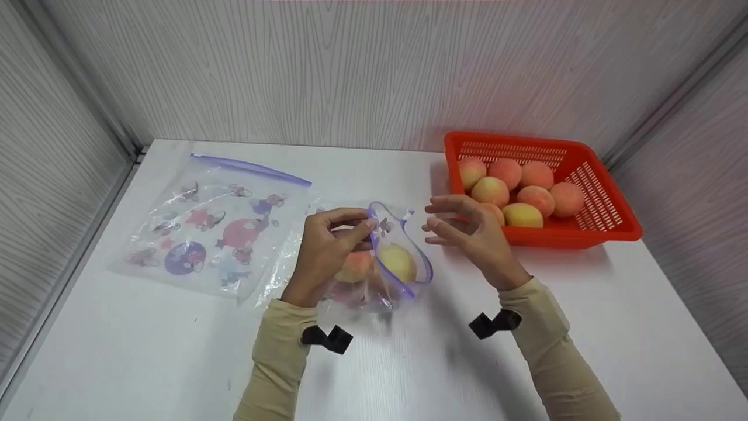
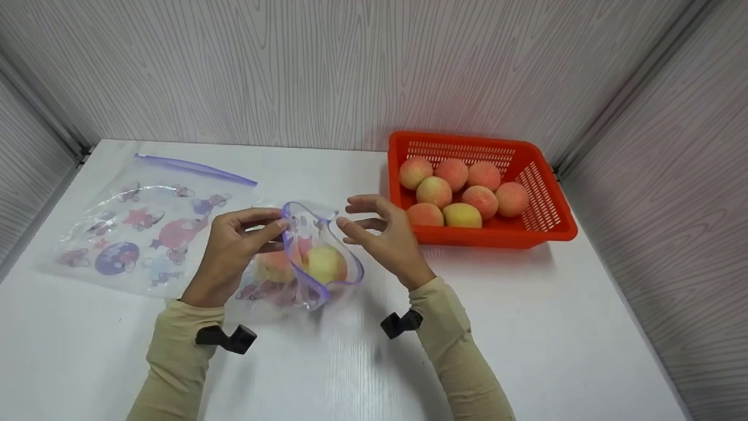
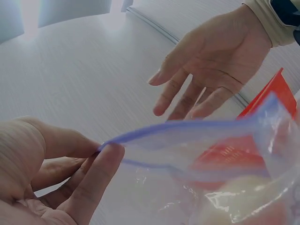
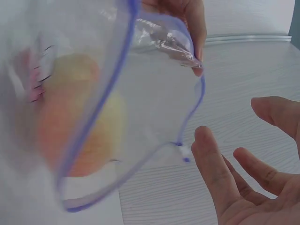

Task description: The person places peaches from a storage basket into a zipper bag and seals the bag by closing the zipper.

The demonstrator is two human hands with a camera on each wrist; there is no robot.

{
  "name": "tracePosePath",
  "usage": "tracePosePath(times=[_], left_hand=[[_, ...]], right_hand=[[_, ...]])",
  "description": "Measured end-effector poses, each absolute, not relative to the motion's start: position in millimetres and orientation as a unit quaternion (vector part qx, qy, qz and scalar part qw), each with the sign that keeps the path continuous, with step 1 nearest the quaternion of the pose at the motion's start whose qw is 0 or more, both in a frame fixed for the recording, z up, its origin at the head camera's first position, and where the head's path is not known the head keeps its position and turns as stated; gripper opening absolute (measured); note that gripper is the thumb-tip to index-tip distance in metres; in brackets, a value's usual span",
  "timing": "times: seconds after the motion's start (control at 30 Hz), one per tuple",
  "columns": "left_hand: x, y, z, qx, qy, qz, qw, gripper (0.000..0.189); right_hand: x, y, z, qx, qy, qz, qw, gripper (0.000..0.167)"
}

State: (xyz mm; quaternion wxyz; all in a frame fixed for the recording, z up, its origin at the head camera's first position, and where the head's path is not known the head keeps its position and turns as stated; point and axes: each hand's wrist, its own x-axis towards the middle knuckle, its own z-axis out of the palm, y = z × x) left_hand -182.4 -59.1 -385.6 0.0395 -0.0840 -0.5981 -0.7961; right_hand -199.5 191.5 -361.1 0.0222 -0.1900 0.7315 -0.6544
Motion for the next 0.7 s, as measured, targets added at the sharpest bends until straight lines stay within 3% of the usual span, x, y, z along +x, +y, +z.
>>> tracePosePath(times=[0.17, 0.37, 0.53, 0.7], left_hand=[[-183.1, -57.1, -386.5, -0.085, -0.61, -0.787, 0.039, 0.017], [-183.0, -56.9, -385.9, -0.086, -0.614, -0.784, 0.041, 0.017], [-181.7, -58.1, -384.9, -0.088, -0.616, -0.782, 0.04, 0.018], [-182.1, -57.3, -385.1, -0.088, -0.615, -0.783, 0.037, 0.017]], right_hand=[[-202.2, 201.0, -347.0, -0.192, 0.72, -0.666, -0.031, 0.035], [-215.9, 222.7, -320.8, -0.185, 0.698, -0.678, -0.137, 0.032], [-233.1, 240.9, -307.6, -0.147, 0.767, -0.585, -0.218, 0.036], [-249.4, 258.2, -308.7, -0.09, 0.85, -0.459, -0.242, 0.048]])
